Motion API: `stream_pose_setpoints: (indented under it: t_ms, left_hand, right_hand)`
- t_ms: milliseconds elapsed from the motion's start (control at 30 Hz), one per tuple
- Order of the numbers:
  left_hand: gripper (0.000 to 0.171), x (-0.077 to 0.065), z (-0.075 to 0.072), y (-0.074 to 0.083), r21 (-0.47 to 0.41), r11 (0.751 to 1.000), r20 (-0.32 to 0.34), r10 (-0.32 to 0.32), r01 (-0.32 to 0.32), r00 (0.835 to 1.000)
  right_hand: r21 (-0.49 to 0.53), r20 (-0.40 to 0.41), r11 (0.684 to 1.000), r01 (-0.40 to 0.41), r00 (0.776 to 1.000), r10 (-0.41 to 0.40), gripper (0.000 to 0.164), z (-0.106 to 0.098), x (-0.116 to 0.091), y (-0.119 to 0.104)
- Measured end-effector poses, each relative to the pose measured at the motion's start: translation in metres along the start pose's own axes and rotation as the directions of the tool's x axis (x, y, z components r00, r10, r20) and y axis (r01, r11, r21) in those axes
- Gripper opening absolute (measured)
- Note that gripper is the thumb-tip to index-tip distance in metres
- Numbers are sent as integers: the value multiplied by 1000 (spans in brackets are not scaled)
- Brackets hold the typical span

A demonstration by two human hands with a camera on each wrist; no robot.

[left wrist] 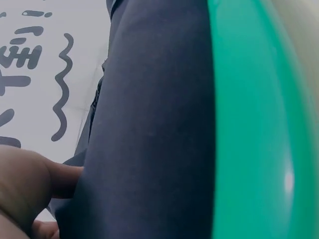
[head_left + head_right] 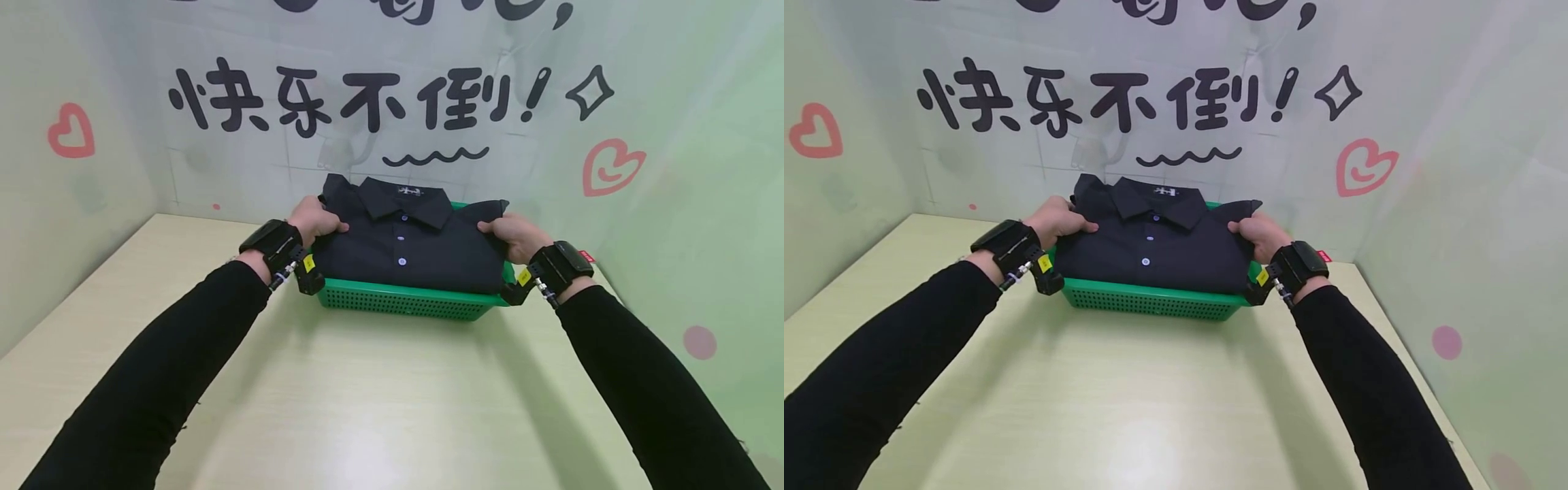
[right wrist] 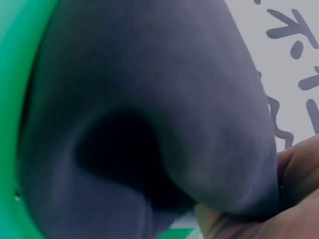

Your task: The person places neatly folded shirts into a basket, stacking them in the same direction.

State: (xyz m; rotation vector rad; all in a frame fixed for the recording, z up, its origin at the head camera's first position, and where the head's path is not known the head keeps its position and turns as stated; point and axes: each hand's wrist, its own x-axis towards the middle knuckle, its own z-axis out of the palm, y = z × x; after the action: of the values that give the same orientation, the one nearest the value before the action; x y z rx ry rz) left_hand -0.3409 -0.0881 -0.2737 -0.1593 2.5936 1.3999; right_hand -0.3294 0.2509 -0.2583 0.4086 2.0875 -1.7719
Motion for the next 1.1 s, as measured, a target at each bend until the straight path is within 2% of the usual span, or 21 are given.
stream_pose_setpoints:
  t_ms: [167,333,600,700,867,1000,1100]
  left_hand:
    - [55,0,0,-2,21,1000,-35,0,0,999]
    - [55,-2,0,-3,25,1000,-55,0,1,998]
    - [50,-7,4,-2,39,999,-50,22,-20,998]
    - [50,-8,3,-2,37,999,-42,29,-28,999]
    - [53,-9,1,-4,25,999,10,35,-35,999]
    - [55,-18,-4,-6,-57,997,92,50,-45,995]
    - [49,-27,-9,-7,-118,991,149,81,-64,986]
  right_hand:
    - [-1,-4,1000,-12,1000,12,61,3,2,-2]
    - [-4,-21,1000,21,1000,-21,60,3,3,0]
    - [-184,-95,982,31,994,-49,60,2,3,6]
    - [-174,-76,984,39,996,-53,59,2,3,7]
    - [-66,2,997,28,1000,-28,59,2,-3,6]
    - [-76,72,996,49,996,-43,55,3,-11,9]
    - [-88,118,992,88,990,-77,52,2,-18,11]
